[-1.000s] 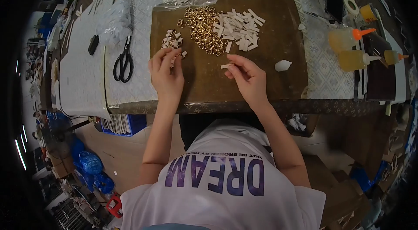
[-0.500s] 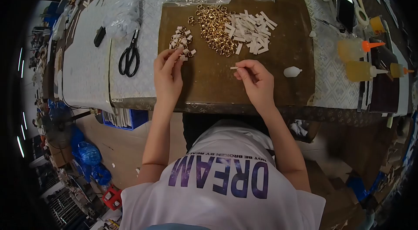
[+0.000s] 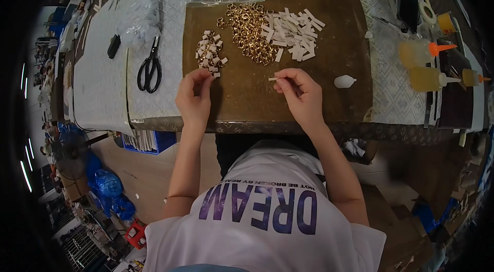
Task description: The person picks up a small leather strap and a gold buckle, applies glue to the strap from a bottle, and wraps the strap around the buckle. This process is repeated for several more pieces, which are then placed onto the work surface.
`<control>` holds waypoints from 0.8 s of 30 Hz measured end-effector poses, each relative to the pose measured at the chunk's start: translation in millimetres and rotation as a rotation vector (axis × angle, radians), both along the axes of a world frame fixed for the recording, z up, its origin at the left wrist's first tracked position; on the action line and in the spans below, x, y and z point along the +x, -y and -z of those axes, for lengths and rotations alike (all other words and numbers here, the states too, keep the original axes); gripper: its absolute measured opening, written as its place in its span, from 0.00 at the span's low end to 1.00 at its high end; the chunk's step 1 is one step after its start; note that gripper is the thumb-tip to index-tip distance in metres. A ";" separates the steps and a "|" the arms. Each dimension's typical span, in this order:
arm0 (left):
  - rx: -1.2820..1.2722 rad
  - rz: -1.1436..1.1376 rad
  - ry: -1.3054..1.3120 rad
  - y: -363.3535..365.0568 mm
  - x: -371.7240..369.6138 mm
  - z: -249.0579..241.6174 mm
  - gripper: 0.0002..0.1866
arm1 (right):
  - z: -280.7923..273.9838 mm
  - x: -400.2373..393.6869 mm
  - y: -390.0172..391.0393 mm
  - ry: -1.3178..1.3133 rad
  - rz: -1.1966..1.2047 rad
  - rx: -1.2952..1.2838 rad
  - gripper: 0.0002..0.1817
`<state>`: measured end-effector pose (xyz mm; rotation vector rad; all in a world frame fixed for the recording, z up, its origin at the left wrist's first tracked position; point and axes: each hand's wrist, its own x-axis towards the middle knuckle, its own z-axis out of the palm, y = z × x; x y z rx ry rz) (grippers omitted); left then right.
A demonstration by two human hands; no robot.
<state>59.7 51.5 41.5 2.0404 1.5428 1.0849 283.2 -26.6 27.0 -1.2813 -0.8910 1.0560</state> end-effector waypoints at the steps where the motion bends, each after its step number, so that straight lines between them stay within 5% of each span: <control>1: -0.009 -0.006 0.010 0.3 0.6 0.0 0.07 | 0.8 0.1 0.2 -0.009 -0.006 -0.001 0.05; 6: 0.194 0.126 -0.115 -10.0 6.2 -3.7 0.10 | 0.6 0.7 -1.2 -0.060 0.016 0.063 0.05; 15: 0.035 0.374 -0.127 -36.5 61.9 2.9 0.10 | 0.4 4.4 0.4 0.169 -0.010 0.016 0.04; 19: -0.120 0.207 -0.150 -37.8 74.8 12.6 0.06 | 12.1 5.7 1.4 0.206 -0.003 0.100 0.03; 24: -0.276 0.360 0.324 -18.6 62.7 -14.9 0.05 | 1.9 -1.6 -0.2 0.179 0.052 0.053 0.05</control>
